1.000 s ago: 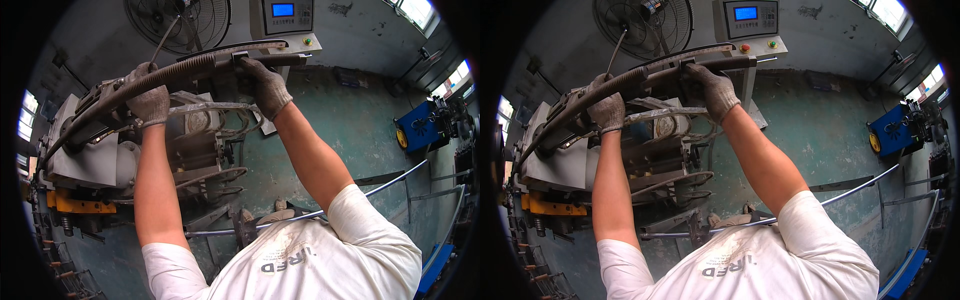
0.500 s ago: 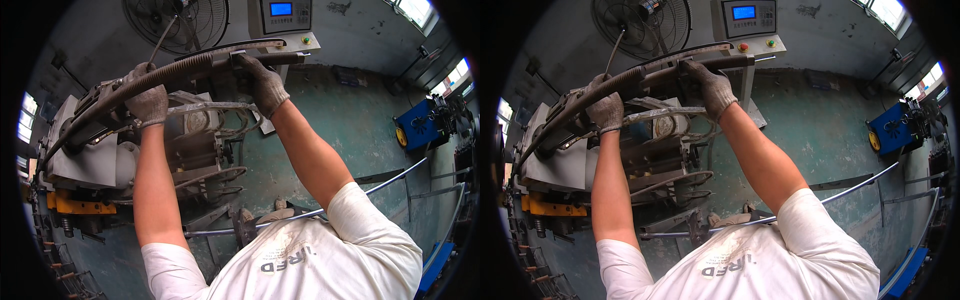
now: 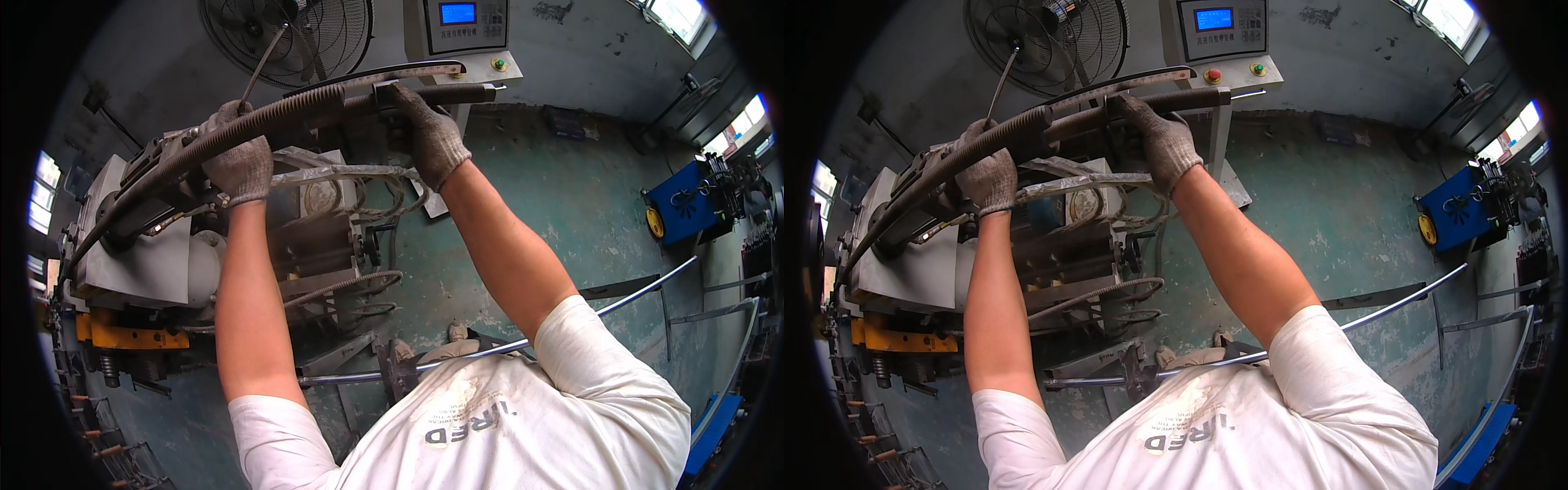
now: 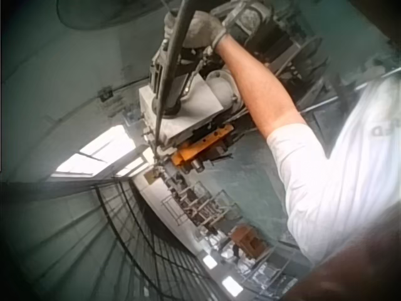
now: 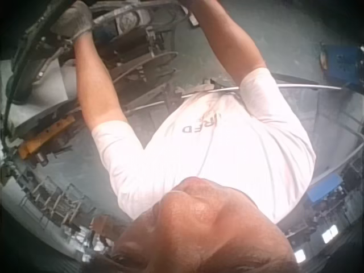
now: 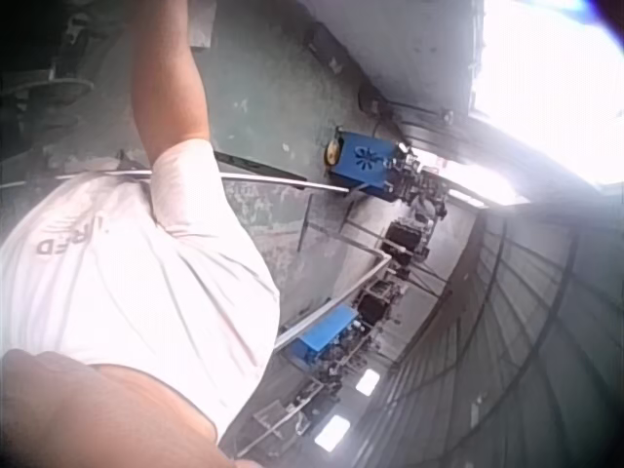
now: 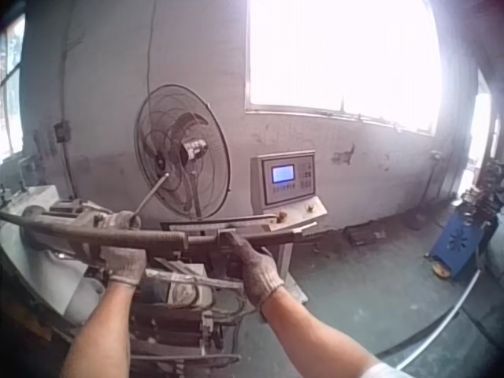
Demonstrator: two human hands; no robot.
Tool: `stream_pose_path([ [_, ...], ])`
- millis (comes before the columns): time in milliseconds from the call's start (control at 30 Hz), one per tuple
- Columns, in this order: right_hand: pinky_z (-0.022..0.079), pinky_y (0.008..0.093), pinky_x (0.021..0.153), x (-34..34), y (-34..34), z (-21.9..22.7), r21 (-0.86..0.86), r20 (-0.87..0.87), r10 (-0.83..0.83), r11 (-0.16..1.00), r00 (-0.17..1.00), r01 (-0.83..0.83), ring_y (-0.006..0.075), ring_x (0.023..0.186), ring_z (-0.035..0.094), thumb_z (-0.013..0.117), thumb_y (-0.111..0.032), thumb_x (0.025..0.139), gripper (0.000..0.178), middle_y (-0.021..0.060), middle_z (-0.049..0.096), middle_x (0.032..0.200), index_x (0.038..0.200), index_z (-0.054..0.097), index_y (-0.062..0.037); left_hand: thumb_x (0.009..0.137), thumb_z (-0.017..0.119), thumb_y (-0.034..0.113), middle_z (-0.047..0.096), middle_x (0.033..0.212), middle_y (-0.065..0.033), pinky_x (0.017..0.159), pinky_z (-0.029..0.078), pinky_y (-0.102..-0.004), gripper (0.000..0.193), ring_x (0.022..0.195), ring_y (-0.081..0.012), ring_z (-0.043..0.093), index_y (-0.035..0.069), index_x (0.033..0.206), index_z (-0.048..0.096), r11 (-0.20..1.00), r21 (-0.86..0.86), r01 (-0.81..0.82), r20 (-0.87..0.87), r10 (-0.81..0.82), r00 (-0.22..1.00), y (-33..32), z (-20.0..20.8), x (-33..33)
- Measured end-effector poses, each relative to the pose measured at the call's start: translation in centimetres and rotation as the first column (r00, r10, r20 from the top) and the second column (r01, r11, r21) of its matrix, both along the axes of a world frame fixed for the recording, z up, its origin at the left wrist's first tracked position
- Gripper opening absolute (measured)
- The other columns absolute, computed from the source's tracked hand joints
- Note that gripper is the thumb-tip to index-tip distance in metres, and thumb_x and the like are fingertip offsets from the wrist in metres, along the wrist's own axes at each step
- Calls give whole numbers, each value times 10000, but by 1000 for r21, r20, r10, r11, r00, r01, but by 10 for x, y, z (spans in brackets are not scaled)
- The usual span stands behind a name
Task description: The person operates a manual metal rod bending machine in a workshop. They load long metal rods into the machine, adjust the clamps and guides, and bend the rods into curved shapes. The person then removes the bent rods and places them on a wooden workbench.
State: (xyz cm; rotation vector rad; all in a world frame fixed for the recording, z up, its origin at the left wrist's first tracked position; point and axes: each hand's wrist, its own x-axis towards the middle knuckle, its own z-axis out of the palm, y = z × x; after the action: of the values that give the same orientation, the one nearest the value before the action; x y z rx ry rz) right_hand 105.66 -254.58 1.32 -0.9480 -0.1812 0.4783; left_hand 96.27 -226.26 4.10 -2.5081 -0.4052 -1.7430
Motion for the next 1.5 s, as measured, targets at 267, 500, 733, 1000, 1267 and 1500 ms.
stream_pose_path([
  [267,578,334,860,1,-2,0,-5,30,8,1000,1000,-7,149,951,721,819,-393,1046,411,18,782,1139,1330,787,-98,1026,736,221,763,1009,-86,950,578,-497,118,1037,-349,718,118,1050,787,1000,11,-10,-10,10,1000,1,0,0],
  [500,581,341,864,5,-1,-5,1,51,6,1000,999,-6,155,961,721,816,-395,1047,419,21,781,1138,1339,778,-97,1028,733,221,763,1003,-79,949,573,-492,112,1032,-343,718,123,1040,786,999,35,-11,8,11,1000,1,-1,1],
  [733,589,349,887,3,1,-4,-28,64,-15,999,998,17,155,975,719,828,-462,1032,484,32,783,1153,1352,774,-103,1019,738,220,764,990,-74,941,570,-486,101,1022,-339,719,133,1025,788,999,39,-24,7,24,1000,3,-1,1],
  [1000,560,323,791,1,0,0,-146,78,-70,986,995,81,137,884,708,821,-636,1002,596,18,786,1051,1265,780,-102,1017,739,222,767,995,-76,941,570,-489,101,1014,-346,725,135,1029,788,997,75,-10,25,8,1000,4,-2,2],
  [1267,527,316,733,3,-1,0,-253,69,-125,957,990,139,135,793,671,860,-693,941,658,15,744,948,1173,799,-80,1010,735,216,761,1004,-78,941,565,-495,104,1024,-348,722,129,1035,787,998,65,-7,38,4,999,5,-4,3],
  [1500,530,319,739,3,-1,1,-233,64,-131,962,989,143,146,793,675,867,-653,949,622,26,746,943,1180,802,-80,1008,736,214,761,1008,-86,942,566,-498,106,1026,-351,718,127,1042,785,998,60,0,14,0,1000,4,-2,2],
])
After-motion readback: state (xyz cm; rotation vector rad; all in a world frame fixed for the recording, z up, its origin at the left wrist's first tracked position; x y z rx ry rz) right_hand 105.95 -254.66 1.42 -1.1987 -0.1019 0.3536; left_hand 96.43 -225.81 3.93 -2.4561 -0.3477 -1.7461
